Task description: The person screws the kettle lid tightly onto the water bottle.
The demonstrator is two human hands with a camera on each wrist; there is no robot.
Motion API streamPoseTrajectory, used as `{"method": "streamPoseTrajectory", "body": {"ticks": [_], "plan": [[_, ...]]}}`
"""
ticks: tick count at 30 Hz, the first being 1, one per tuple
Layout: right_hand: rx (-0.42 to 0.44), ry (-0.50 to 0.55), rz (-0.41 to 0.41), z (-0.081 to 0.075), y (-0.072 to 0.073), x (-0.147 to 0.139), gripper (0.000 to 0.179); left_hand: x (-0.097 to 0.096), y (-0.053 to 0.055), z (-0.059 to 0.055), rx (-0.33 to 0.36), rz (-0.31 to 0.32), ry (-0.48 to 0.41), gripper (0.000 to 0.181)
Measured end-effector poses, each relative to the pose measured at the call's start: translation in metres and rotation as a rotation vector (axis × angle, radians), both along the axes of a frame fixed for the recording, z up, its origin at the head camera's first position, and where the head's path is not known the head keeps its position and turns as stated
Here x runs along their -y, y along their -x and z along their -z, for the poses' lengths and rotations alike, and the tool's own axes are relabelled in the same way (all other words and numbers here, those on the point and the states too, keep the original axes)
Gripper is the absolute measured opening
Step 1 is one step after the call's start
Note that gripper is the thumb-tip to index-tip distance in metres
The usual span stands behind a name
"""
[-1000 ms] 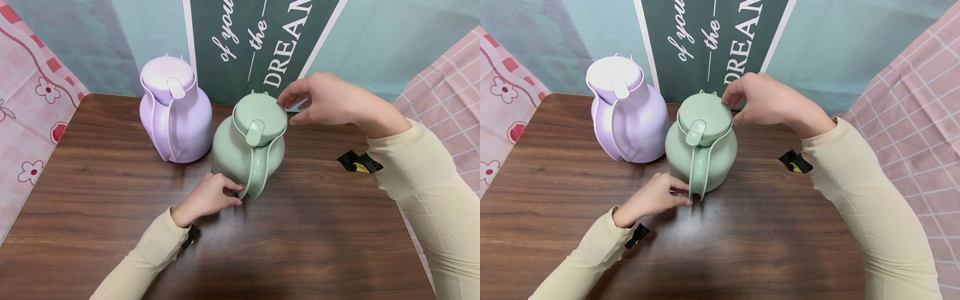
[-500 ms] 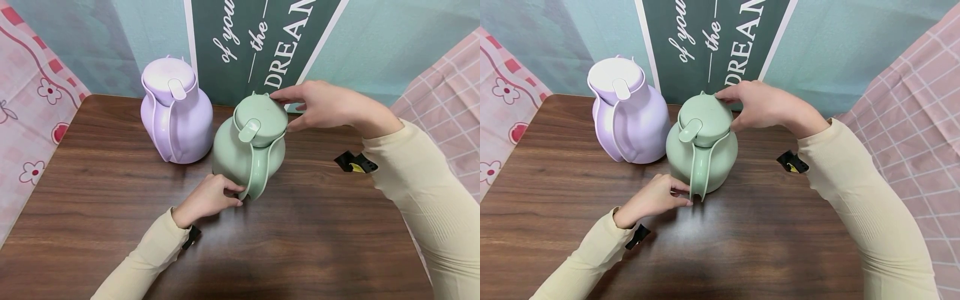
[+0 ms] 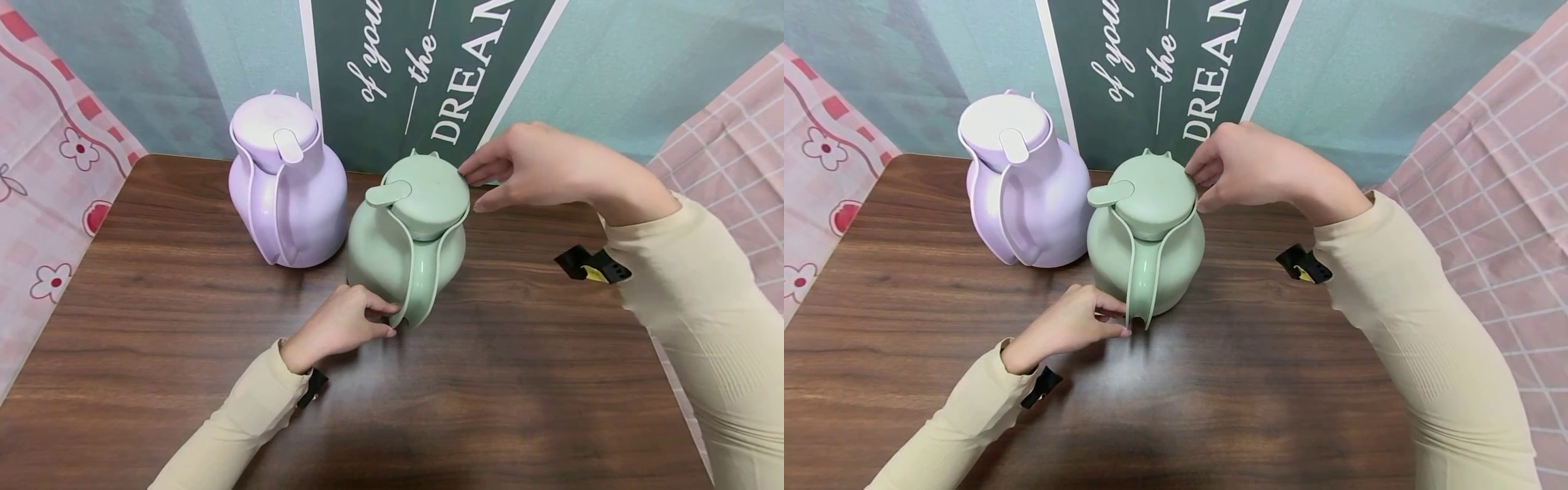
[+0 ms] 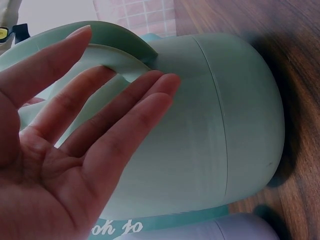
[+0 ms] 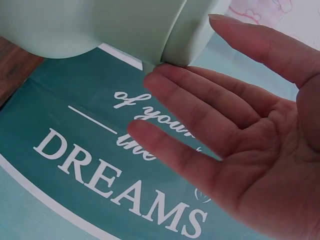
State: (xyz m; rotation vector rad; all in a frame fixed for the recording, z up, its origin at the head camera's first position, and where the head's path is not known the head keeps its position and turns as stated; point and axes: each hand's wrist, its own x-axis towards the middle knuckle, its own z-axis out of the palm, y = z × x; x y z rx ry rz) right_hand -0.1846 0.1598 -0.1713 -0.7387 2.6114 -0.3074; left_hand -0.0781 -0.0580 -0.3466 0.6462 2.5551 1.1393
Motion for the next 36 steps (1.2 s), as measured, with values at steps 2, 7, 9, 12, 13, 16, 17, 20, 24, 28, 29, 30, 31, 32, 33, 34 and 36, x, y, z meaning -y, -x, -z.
{"method": "streamPoseTrajectory", "body": {"ticks": [2,7,9,12,13,16,17,20,24,28,29,30,31,32,33,34,36], "plan": [[0.011,0.007,0.007,-0.0003,-0.0001,0.0008,0.051,0.0001,-0.0002,0.0001,-0.002,0.002,-0.001,0.029],[0.055,0.021,-0.029,0.0025,0.0025,0.0037,0.068,0.0001,-0.0002,0.0011,-0.001,0.003,-0.002,0.029],[0.047,0.021,-0.050,0.0033,0.0027,0.0041,0.069,0.0001,-0.0002,0.0012,0.000,0.002,-0.001,0.029],[0.009,0.020,-0.055,0.0030,0.0010,0.0045,0.063,0.0002,-0.0004,0.0011,-0.002,0.003,-0.003,0.029],[-0.006,0.019,-0.050,0.0027,0.0005,0.0043,0.060,0.0002,-0.0005,0.0010,-0.003,0.002,-0.002,0.029],[-0.035,0.022,-0.020,0.0024,-0.0010,0.0041,0.051,0.0004,-0.0006,0.0010,0.001,-0.002,0.000,0.029],[-0.039,0.024,-0.008,0.0023,-0.0014,0.0040,0.048,0.0005,-0.0007,0.0010,0.005,-0.005,0.001,0.029],[-0.056,0.027,0.027,0.0030,-0.0024,0.0041,0.043,0.0008,-0.0009,0.0010,0.015,-0.010,0.001,0.028],[-0.053,0.029,0.034,0.0037,-0.0016,0.0052,0.050,0.0009,-0.0010,0.0008,0.017,-0.010,-0.001,0.028],[-0.009,0.007,-0.026,0.0039,0.0007,0.0061,0.066,0.0008,-0.0008,0.0006,0.007,-0.006,-0.004,0.028],[0.001,-0.002,-0.041,0.0039,0.0011,0.0062,0.068,0.0008,-0.0008,0.0006,0.004,-0.004,-0.004,0.028],[0.002,-0.010,-0.056,0.0040,0.0013,0.0061,0.069,0.0008,-0.0007,0.0005,0.002,-0.002,-0.005,0.029],[-0.001,-0.020,-0.066,0.0040,0.0013,0.0060,0.070,0.0009,-0.0006,0.0004,0.001,-0.001,-0.006,0.029],[-0.006,-0.021,-0.073,0.0041,0.0013,0.0057,0.070,0.0009,-0.0005,0.0003,0.000,0.000,-0.006,0.029],[-0.012,-0.018,-0.076,0.0041,0.0010,0.0056,0.069,0.0010,-0.0004,0.0001,0.000,0.000,-0.006,0.029],[-0.018,-0.014,-0.077,0.0040,0.0006,0.0054,0.068,0.0011,-0.0003,0.0000,0.001,0.000,-0.006,0.029],[-0.030,-0.002,-0.071,0.0035,0.0000,0.0050,0.064,0.0014,-0.0001,-0.0004,0.004,-0.001,-0.005,0.029]]}}
